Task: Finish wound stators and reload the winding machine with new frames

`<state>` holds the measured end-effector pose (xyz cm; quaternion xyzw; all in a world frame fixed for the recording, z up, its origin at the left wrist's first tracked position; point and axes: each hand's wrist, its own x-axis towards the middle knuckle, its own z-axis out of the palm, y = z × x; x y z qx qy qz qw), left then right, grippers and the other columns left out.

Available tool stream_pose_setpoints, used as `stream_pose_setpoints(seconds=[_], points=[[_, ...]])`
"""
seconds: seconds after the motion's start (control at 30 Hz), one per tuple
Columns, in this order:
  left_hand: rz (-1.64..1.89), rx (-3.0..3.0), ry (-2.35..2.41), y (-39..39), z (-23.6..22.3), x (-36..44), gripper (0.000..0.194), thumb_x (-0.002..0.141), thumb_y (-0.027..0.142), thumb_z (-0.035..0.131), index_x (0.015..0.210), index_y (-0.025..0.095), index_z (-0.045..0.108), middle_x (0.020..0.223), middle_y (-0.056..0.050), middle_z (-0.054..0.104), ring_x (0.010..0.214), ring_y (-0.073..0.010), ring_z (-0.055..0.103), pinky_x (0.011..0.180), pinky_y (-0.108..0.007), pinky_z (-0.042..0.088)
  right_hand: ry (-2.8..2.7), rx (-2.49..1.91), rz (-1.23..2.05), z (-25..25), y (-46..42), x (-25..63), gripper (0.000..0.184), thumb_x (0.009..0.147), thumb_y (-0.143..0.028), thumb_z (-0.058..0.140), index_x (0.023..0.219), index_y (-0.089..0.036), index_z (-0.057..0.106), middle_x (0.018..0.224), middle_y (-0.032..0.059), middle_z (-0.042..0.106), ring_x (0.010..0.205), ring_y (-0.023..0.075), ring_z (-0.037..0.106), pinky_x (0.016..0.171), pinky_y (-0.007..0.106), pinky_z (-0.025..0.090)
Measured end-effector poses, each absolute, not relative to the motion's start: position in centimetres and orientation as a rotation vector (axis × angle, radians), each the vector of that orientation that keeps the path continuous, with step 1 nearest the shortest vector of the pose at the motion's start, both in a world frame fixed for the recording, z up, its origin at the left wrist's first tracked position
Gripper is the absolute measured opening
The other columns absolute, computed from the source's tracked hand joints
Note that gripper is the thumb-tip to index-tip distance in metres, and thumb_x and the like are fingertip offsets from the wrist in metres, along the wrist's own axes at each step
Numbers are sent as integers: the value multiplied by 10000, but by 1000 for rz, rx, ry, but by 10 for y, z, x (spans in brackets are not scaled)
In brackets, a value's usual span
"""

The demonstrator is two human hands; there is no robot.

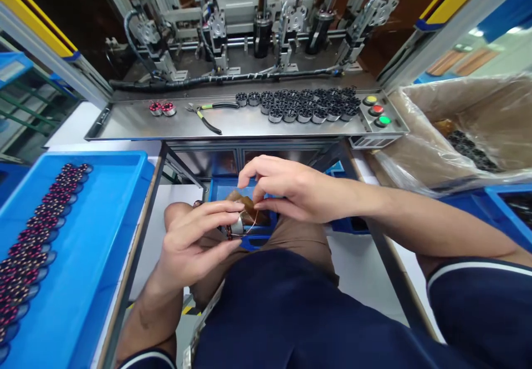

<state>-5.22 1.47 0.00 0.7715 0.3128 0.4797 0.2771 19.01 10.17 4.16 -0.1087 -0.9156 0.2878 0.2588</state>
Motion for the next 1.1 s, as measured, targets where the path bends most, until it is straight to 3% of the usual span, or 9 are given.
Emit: stream_pose_setpoints(seconds=[0.13, 0.23, 0.43, 0.53, 0.63, 0.93, 1.0, 1.1], points=[[1377, 1841, 874, 11, -11, -58, 495, 751, 27, 782, 1193, 240, 710, 1167, -65, 748, 1137, -197, 692, 994, -301, 575, -2756, -351, 742, 45, 141, 188, 144, 951, -135, 596, 821, -151, 654, 1006, 92, 668, 912, 182, 622, 837, 322, 504], [1549, 1577, 974, 14, -22, -56, 443, 764, 42, 774, 1156, 244, 731, 1180, -58, 745, 1133, -191, 696, 955, -267, 585, -2623, -569, 541, 38, 186, 162, 110, 917, -248, 702, 935, -142, 680, 1007, 83, 690, 933, 207, 635, 880, 353, 499], [1740, 1230, 1029, 24, -34, -52, 299, 803, 149, 770, 1093, 221, 749, 1182, -76, 743, 1097, -202, 712, 937, -284, 595, -2486, -1103, 195, 1, 261, 82, 560, 920, -440, 694, 1313, -64, 558, 1333, 218, 585, 1246, 325, 546, 1063, 438, 418], [1797, 1170, 1073, 23, -34, -57, 225, 827, 186, 757, 1048, 225, 755, 1139, -69, 754, 1068, -201, 720, 918, -302, 604, -2595, -1301, 69, -11, 272, 62, 722, 921, -550, 641, 1405, -47, 460, 1348, 268, 551, 1264, 399, 523, 1072, 522, 387], [1827, 1133, 1100, 21, -32, -62, 187, 832, 207, 755, 1017, 229, 758, 1093, -60, 763, 1036, -196, 726, 890, -299, 611, -2664, -1364, -33, -15, 278, 56, 680, 947, -563, 566, 1391, -60, 458, 1274, 249, 587, 1190, 423, 557, 1028, 573, 394], [1806, 1058, 1106, 18, -24, -57, 144, 828, 238, 763, 972, 235, 767, 1051, -49, 770, 1005, -191, 728, 877, -300, 611, -2727, -1194, -117, -16, 288, 76, 372, 989, -279, 358, 1207, -32, 531, 1245, 264, 547, 1155, 381, 515, 977, 516, 399], [1784, 1042, 1122, 17, -21, -55, 154, 833, 252, 760, 985, 232, 768, 1053, -54, 770, 964, -180, 732, 852, -288, 616, -2652, -1218, -22, -13, 293, 81, 315, 986, -278, 380, 1119, -60, 564, 1175, 232, 589, 1104, 349, 547, 975, 498, 419], [1746, 1027, 1097, 16, -17, -51, 203, 825, 254, 765, 1026, 228, 764, 1078, -65, 767, 905, -166, 737, 797, -266, 624, -2334, -1174, 477, -3, 296, 89, 296, 1018, -317, 363, 948, -129, 580, 981, 140, 637, 950, 263, 609, 913, 425, 492]])
